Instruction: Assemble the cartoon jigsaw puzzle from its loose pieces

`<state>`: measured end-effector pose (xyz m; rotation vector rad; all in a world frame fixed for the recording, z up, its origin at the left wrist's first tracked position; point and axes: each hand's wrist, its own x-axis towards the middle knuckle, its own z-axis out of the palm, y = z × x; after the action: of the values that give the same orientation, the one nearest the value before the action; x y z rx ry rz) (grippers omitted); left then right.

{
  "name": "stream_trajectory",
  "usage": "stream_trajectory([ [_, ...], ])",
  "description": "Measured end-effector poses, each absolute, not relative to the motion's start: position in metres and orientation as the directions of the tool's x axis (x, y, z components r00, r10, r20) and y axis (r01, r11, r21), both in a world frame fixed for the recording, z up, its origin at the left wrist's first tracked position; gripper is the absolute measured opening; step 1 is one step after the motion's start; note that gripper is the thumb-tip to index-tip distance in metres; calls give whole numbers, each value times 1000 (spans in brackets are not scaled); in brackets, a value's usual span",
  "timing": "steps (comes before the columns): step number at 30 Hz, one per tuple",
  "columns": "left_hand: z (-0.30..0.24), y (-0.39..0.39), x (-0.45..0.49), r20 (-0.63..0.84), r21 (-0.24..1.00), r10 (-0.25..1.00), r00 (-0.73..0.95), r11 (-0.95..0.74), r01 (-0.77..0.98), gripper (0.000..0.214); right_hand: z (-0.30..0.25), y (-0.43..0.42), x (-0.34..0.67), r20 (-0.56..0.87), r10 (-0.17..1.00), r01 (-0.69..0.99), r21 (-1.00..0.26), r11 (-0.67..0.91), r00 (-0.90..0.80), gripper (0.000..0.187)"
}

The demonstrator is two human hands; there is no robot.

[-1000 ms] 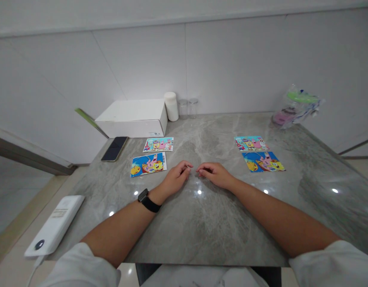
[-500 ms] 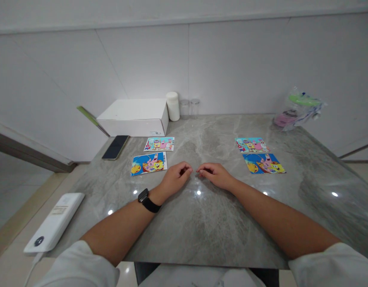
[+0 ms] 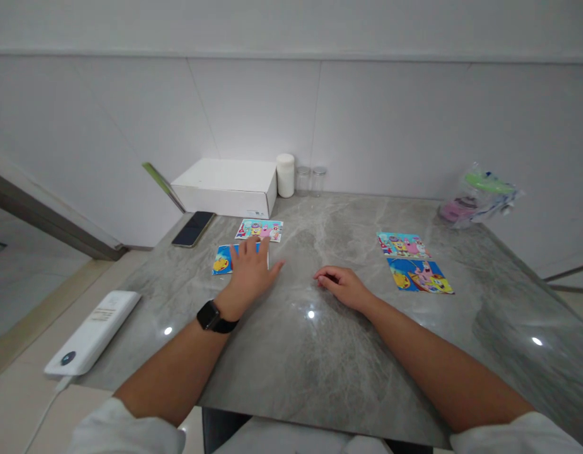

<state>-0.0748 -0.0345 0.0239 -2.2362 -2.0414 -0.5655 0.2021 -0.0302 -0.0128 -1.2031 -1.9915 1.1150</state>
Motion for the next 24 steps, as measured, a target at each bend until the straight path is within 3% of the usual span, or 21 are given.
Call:
stream_trajectory([
  [3,21,-24,-101,166,135,978,-126,104,985,83,-14,-30,202,48,894,436,-861,264,-446,23],
  [8,18,-15,-120,-20,134,979,-201,202,970,96,-15,-31,202,48,895,434,-862,261,-444,23],
  [17,11,-14,-118,-11,112,999,31,-29,993,86,-15,-30,202,54,891,450,-848,279,-452,23],
  [24,3,-7,-129,34,144,990,140,-144,979,91,-15,-31,203,54,892,455,-845,280,-449,24],
])
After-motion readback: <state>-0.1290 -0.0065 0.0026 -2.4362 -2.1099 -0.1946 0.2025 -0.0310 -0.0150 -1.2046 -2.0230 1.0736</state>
